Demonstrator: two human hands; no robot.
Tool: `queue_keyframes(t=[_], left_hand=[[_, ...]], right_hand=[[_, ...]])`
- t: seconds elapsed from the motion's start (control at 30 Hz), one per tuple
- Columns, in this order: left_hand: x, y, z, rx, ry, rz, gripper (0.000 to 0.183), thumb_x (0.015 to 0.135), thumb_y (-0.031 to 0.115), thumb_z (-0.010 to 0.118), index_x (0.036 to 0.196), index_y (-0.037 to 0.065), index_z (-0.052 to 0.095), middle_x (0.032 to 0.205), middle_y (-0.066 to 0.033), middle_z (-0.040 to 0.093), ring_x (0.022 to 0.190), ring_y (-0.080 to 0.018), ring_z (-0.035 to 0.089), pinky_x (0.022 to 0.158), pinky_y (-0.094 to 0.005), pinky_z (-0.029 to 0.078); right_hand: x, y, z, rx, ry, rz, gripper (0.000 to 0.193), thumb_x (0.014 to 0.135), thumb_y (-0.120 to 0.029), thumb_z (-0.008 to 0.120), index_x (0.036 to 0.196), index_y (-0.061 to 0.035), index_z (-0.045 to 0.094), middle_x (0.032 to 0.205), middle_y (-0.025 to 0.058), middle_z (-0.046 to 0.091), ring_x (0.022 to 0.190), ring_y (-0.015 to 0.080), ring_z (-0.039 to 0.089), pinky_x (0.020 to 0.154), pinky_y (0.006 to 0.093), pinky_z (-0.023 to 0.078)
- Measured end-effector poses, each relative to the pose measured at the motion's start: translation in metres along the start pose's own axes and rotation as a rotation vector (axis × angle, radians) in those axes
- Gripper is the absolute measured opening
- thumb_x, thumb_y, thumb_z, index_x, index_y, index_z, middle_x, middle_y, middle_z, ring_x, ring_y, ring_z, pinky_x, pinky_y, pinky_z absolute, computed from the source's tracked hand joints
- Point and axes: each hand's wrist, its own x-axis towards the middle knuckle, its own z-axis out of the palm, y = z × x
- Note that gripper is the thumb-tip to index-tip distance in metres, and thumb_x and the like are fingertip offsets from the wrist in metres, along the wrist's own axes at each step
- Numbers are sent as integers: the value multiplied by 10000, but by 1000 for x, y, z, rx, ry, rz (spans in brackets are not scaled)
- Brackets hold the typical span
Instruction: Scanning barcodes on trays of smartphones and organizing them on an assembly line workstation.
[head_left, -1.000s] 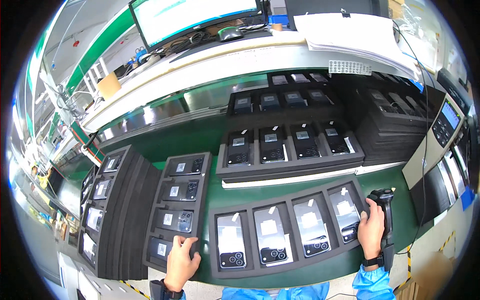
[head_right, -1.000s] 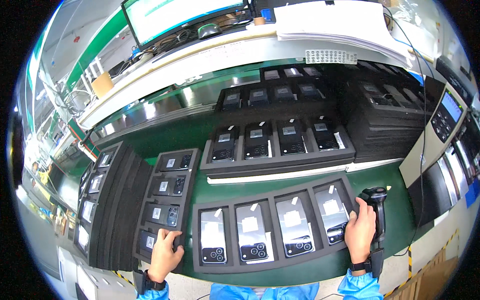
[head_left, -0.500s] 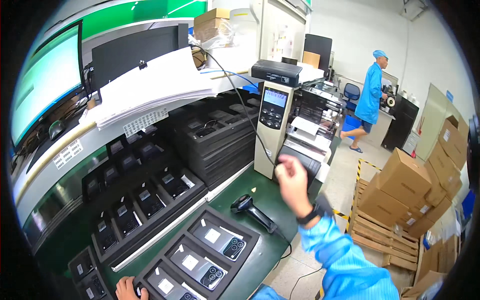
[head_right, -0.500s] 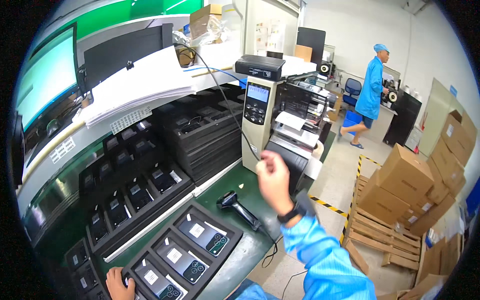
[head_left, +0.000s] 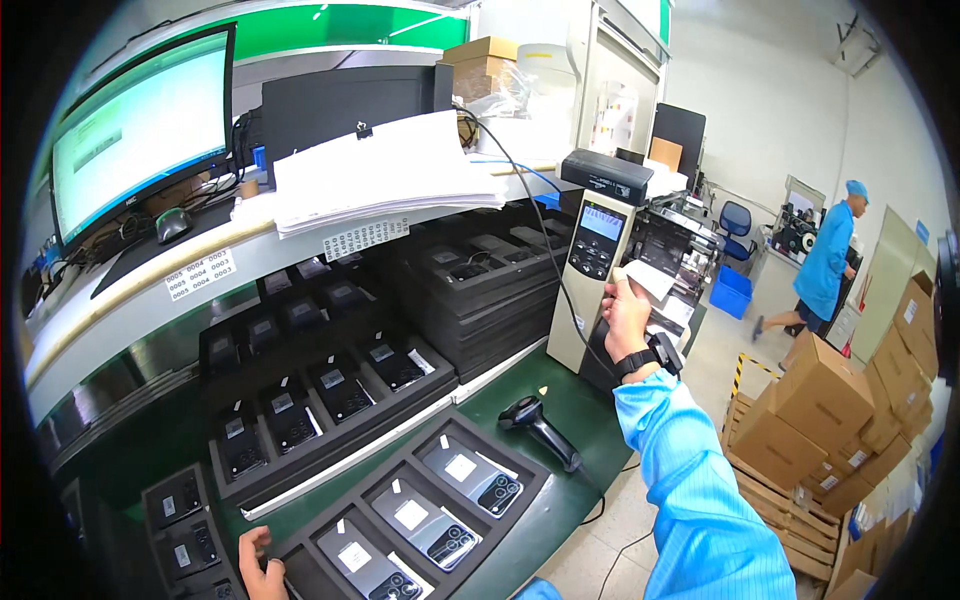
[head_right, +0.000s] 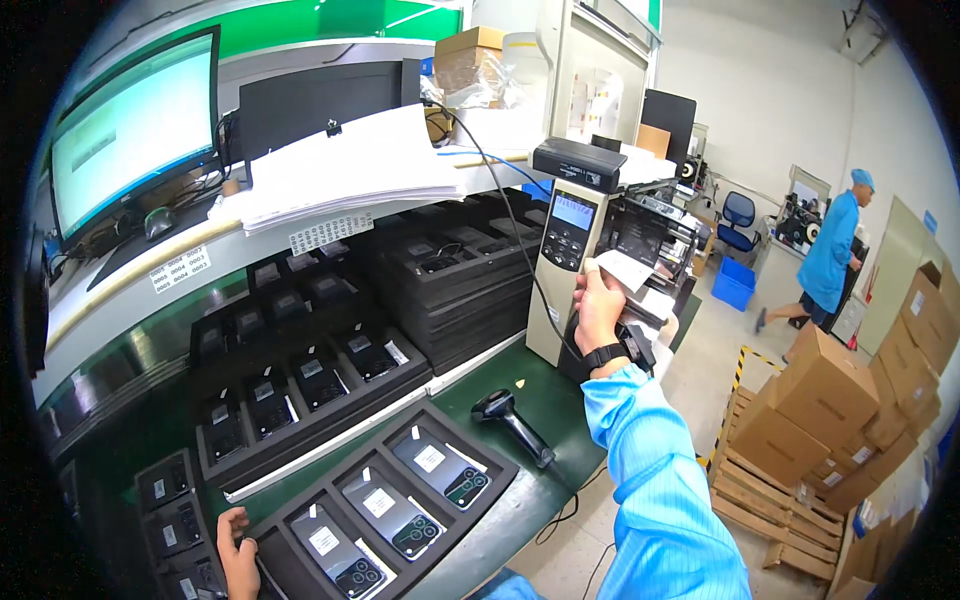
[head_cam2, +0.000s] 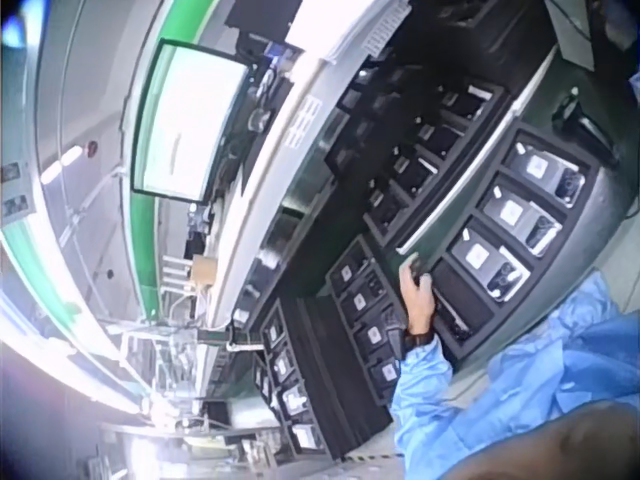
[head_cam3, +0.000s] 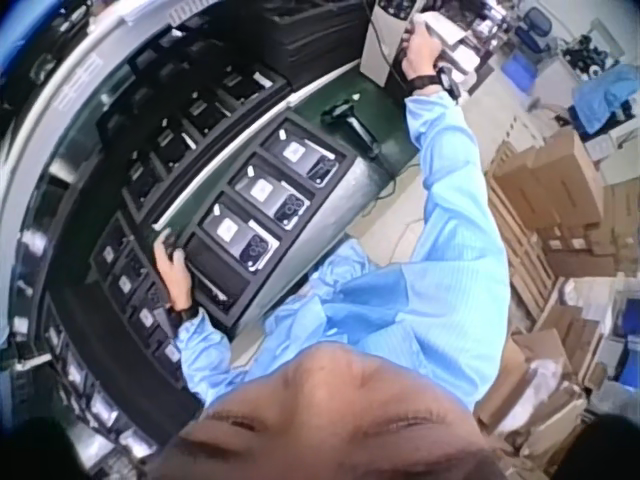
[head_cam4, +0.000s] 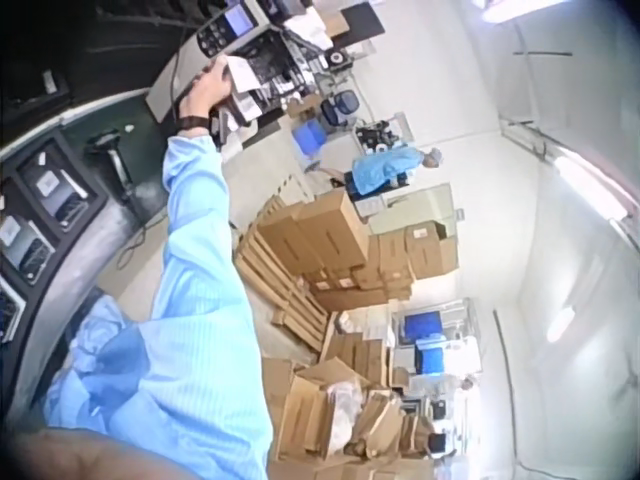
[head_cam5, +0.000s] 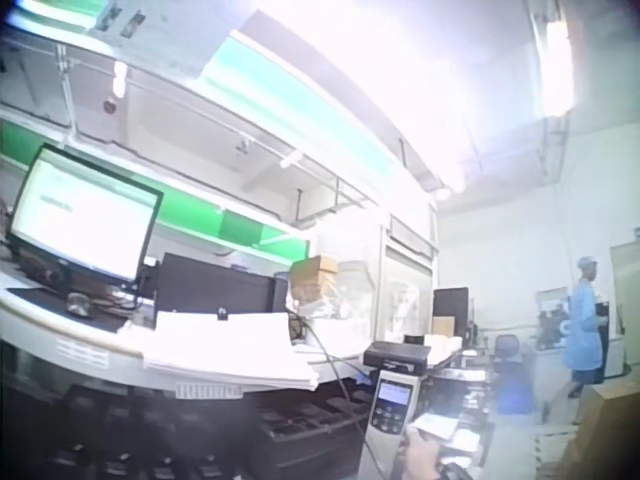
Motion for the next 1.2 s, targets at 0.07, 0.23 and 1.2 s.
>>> queue_keyframes(t=[0.07, 0.23, 1.2], left_hand=[[-2, -8, -1, -105, 10, -48, 484, 880, -43, 513, 1359, -8, 576, 1275, -167, 636, 1187, -277, 615, 1037, -363, 460], [-1, -5, -2, -198, -6, -97, 481, 884, -43, 514, 1359, -4, 576, 1269, -148, 642, 1166, -245, 621, 1023, -339, 465], [7, -4, 8, -220, 12, -37, 591, 786, 20, 603, 1373, 8, 535, 1218, -132, 639, 1091, -242, 640, 992, -379, 500]], right_hand=[[-1, -1, 2, -9, 27, 29, 261, 997, -297, 704, 1068, -46, 700, 814, 8, 661, 595, 72, 550, 502, 230, 416], [2, -8, 2, 13, 63, 78, 270, 1023, -279, 641, 1114, -32, 706, 813, 9, 655, 575, 78, 541, 499, 237, 409], [-441, -17, 83, -830, -2155, 438, 386, 981, -387, 643, 906, -16, 719, 749, 181, 708, 730, 386, 704, 707, 458, 553]])
